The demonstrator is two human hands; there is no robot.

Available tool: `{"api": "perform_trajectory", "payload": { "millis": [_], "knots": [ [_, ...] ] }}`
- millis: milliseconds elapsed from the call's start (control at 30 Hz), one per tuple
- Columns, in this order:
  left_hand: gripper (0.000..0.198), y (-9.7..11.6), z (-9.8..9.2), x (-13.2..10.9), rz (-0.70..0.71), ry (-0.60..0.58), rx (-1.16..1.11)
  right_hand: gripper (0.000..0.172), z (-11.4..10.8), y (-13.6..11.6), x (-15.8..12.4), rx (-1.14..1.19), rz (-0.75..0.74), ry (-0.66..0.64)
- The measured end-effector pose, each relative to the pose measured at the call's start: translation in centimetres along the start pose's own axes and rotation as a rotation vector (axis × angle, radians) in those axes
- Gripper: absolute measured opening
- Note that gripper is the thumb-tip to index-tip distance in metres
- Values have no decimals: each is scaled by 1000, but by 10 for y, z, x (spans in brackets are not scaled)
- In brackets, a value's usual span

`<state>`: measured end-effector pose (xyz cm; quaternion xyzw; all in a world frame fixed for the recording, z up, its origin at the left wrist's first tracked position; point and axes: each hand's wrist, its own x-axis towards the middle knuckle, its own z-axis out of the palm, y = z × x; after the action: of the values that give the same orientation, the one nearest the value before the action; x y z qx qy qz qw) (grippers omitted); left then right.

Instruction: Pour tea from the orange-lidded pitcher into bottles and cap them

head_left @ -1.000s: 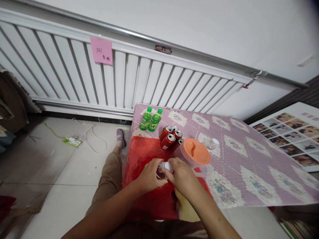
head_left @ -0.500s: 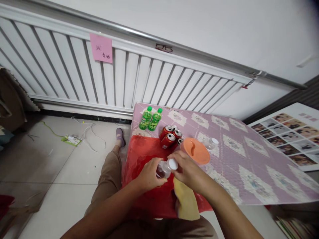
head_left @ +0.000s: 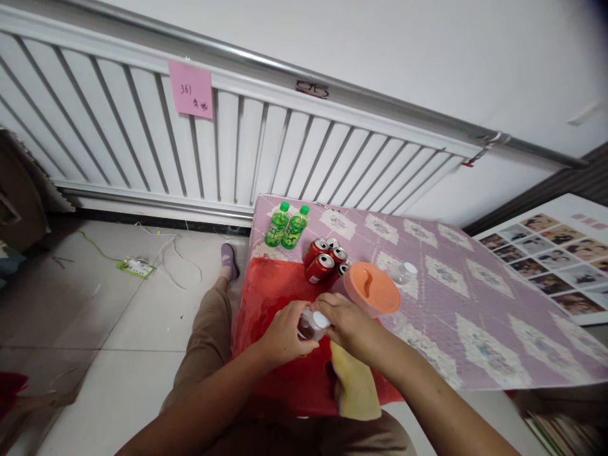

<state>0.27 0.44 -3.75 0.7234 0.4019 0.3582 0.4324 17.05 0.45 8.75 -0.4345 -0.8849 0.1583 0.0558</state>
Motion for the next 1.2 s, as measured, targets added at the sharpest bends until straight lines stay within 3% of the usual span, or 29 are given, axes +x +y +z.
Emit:
{"api": "perform_trajectory", "payload": {
  "millis": [133, 267, 433, 567, 733, 833, 967, 1100, 1200],
  "knots": [
    [69, -1, 1, 0, -7, 2, 2, 20, 0, 6, -1, 89, 31, -20],
    [70, -5, 3, -1, 14, 4, 7, 17, 4, 3, -1, 16, 176, -19],
    [73, -9, 5, -2, 15, 13, 5, 28, 11, -17, 4, -226, 425, 32],
    [73, -12, 7, -2, 15, 23, -5, 42, 19, -25, 0, -270, 566, 92],
    [71, -13, 7, -3, 33, 23, -17, 56, 29, -18, -15, 69, 420, 235],
    [72, -12, 7, -4, 32, 15, -16, 39, 38, -13, -21, 227, 337, 335],
    [74, -14, 10, -4, 26, 36, -21, 18, 53, -15, -18, 224, 444, 505],
    [72, -13, 11, -4, 26, 51, -28, 24, 64, -22, -12, 155, 588, 601],
    [69, -9, 9, -3, 31, 44, -29, 34, 69, -26, -13, 191, 549, 637]
  ]
}}
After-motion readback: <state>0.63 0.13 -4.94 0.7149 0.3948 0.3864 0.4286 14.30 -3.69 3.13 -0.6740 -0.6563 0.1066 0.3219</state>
